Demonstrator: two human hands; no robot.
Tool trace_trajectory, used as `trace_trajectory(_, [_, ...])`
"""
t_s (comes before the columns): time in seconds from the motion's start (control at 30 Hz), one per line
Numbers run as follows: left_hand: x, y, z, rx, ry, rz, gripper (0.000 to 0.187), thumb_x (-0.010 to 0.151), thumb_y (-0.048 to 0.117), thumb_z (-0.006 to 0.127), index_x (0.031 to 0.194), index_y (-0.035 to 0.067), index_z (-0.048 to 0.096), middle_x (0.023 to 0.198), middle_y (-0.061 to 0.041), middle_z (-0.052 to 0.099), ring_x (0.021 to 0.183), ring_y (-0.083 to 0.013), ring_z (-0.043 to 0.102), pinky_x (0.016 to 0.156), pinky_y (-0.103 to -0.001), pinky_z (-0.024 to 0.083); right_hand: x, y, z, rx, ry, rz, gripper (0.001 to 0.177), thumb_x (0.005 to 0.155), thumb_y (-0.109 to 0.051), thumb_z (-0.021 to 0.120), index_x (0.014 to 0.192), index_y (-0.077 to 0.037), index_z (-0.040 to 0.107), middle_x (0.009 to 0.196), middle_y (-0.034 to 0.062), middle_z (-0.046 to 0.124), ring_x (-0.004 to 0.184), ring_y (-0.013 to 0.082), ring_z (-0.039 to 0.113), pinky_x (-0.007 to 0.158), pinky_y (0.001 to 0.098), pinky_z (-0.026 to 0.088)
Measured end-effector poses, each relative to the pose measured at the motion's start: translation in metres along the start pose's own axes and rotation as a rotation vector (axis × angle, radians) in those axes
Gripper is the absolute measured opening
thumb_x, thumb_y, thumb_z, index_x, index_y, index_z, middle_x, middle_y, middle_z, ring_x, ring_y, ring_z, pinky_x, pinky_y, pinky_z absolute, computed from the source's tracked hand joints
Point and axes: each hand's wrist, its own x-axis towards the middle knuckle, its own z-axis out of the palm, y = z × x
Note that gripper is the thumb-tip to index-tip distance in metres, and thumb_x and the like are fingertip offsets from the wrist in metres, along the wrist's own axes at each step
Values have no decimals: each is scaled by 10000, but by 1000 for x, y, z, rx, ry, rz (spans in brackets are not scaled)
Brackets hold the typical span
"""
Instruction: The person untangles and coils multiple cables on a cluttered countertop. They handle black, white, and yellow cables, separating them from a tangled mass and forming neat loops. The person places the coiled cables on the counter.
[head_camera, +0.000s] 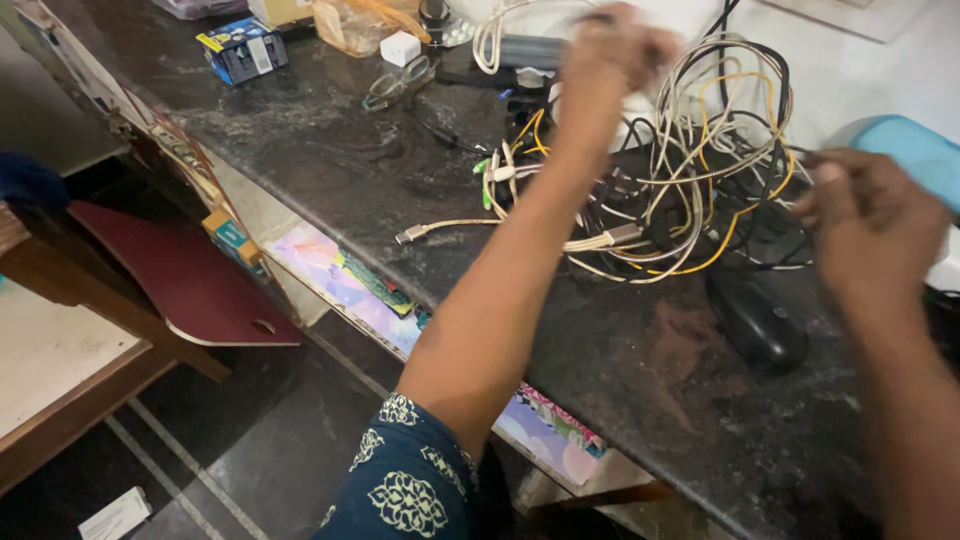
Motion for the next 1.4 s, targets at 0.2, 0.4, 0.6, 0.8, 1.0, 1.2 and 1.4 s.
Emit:
trace_trajectory(0.2, [34,29,-81,-484,623,-61,268,1044,243,495,859,58,550,637,-8,538,512,-100,501,444,-255,405,20,25,-43,-33,142,37,264,1037,-33,612,1299,-9,631,1051,112,681,918,212,642,828,321,498])
trace_trajectory(0.4, [10,13,-28,-129,-127,-373,360,965,103,486,1241,157,711,672,66,400,528,-59,349,437,-240,258,16,-32,-39,-413,100,-313,439,870,-6,641,1308,-3,607,1141,162,669,1001,330,638,899,410,477])
trace_trajectory(0.6, [-62,34,55,407,-931,-260,320,970,326,614,966,81,821,803,-49,756,740,-134,660,726,-310,553,-2,-101,-6,-694,-142,-701,620,704,21,670,1317,3,582,1231,211,658,1083,449,634,969,499,455])
trace_trajectory(0.8, [-47,60,45,194,-901,-277,388,1053,396,580,1061,74,796,810,29,679,748,-72,591,687,-260,495,2,-47,-26,-511,-227,-233,200,1081,-127,665,1280,-109,667,1009,107,724,890,240,693,891,396,531])
trace_trajectory(1.0, [-33,67,29,73,-906,-384,383,1060,412,568,1135,75,734,737,100,514,652,-21,460,585,-212,446,22,44,-66,-5,111,-55,136,1148,-146,583,1226,-42,622,987,104,674,863,193,661,815,336,530])
trace_trajectory(1.2, [-15,73,-3,-26,-593,-345,300,1065,337,593,1056,67,722,708,89,441,624,-48,431,588,-234,440,35,64,-93,-109,131,-11,166,1149,-158,603,1217,-6,602,973,118,659,863,195,661,806,344,546])
trace_trajectory(1.4, [20,47,-56,-952,-10,-265,245,1137,213,525,971,40,578,809,13,543,630,-58,444,605,-237,402,30,62,-107,-257,36,-20,212,1150,-170,623,1209,29,582,959,133,645,863,197,662,797,351,562])
